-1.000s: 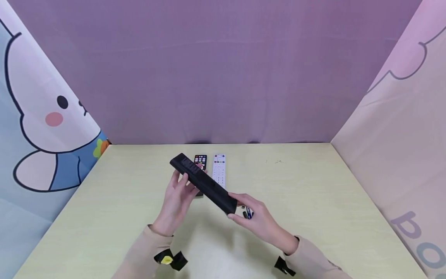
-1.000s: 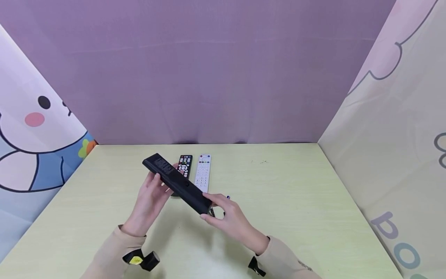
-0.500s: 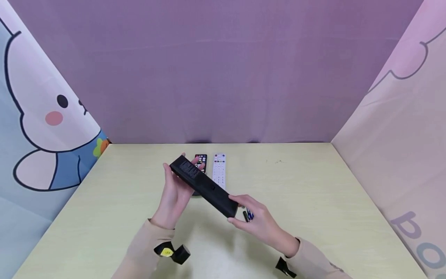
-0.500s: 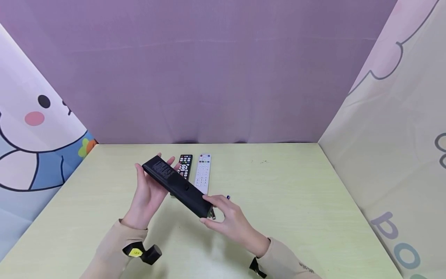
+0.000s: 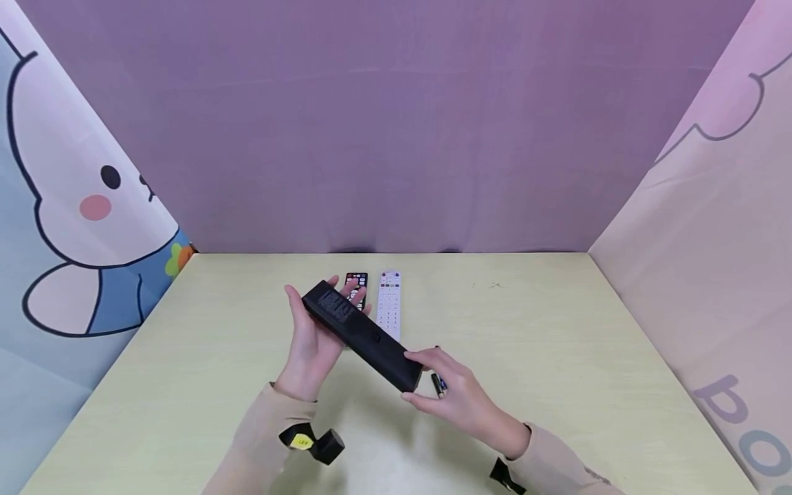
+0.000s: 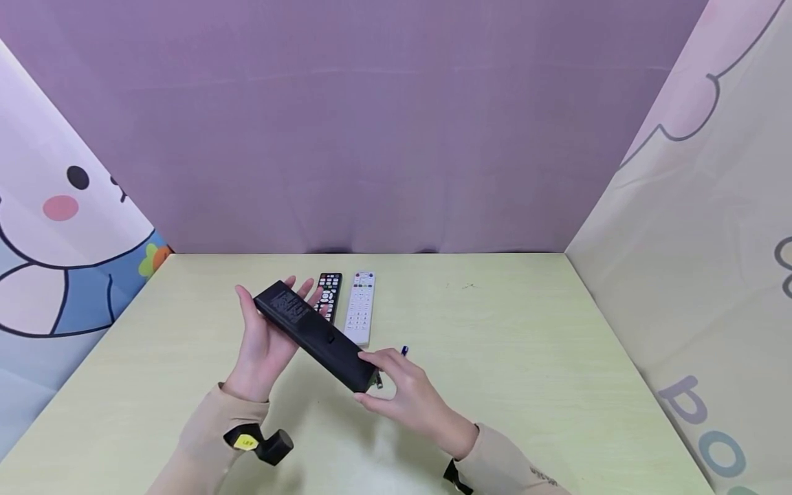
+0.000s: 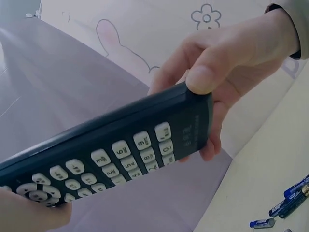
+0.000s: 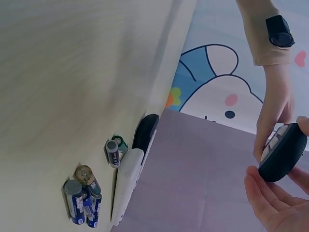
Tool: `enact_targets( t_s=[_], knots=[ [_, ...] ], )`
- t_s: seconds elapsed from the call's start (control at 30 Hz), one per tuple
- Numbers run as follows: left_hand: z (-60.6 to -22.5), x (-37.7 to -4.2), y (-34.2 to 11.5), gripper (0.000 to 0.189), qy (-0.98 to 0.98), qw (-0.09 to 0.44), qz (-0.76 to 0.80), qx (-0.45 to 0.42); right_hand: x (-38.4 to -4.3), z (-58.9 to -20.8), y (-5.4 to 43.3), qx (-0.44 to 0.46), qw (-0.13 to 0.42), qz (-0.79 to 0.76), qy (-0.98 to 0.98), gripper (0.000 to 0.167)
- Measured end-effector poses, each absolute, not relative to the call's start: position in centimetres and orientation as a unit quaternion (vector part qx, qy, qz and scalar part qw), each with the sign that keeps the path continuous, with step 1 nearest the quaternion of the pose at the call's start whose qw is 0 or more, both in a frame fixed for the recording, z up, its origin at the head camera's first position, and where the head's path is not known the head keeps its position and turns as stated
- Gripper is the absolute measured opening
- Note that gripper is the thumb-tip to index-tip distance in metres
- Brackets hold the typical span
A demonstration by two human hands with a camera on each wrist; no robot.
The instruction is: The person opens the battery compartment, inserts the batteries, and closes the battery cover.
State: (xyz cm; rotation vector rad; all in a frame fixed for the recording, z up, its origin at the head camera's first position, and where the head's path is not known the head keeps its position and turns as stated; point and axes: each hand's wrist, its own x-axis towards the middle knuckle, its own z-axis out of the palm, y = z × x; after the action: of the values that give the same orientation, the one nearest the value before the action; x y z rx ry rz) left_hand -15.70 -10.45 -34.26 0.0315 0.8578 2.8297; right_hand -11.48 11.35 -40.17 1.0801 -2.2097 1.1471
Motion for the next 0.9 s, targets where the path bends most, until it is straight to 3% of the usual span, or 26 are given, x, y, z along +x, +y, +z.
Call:
enact_targets(
  t_s=[0.47, 0.9],
  knots=[
    [-33.6, -15.2, -10.0, 0.055, 0.232, 0.057, 0.968, -0.075, -11.3, -40.0, 11.0, 0.409, 0.214, 0.358, -0.812, 0.047],
    [-33.0, -14.6, -9.8, 0.05, 0.251, 0.065, 0.965, -0.032, -11.5, -38.6, 10.2, 0.417, 0.164, 0.346, -0.824, 0.05]
  ],
)
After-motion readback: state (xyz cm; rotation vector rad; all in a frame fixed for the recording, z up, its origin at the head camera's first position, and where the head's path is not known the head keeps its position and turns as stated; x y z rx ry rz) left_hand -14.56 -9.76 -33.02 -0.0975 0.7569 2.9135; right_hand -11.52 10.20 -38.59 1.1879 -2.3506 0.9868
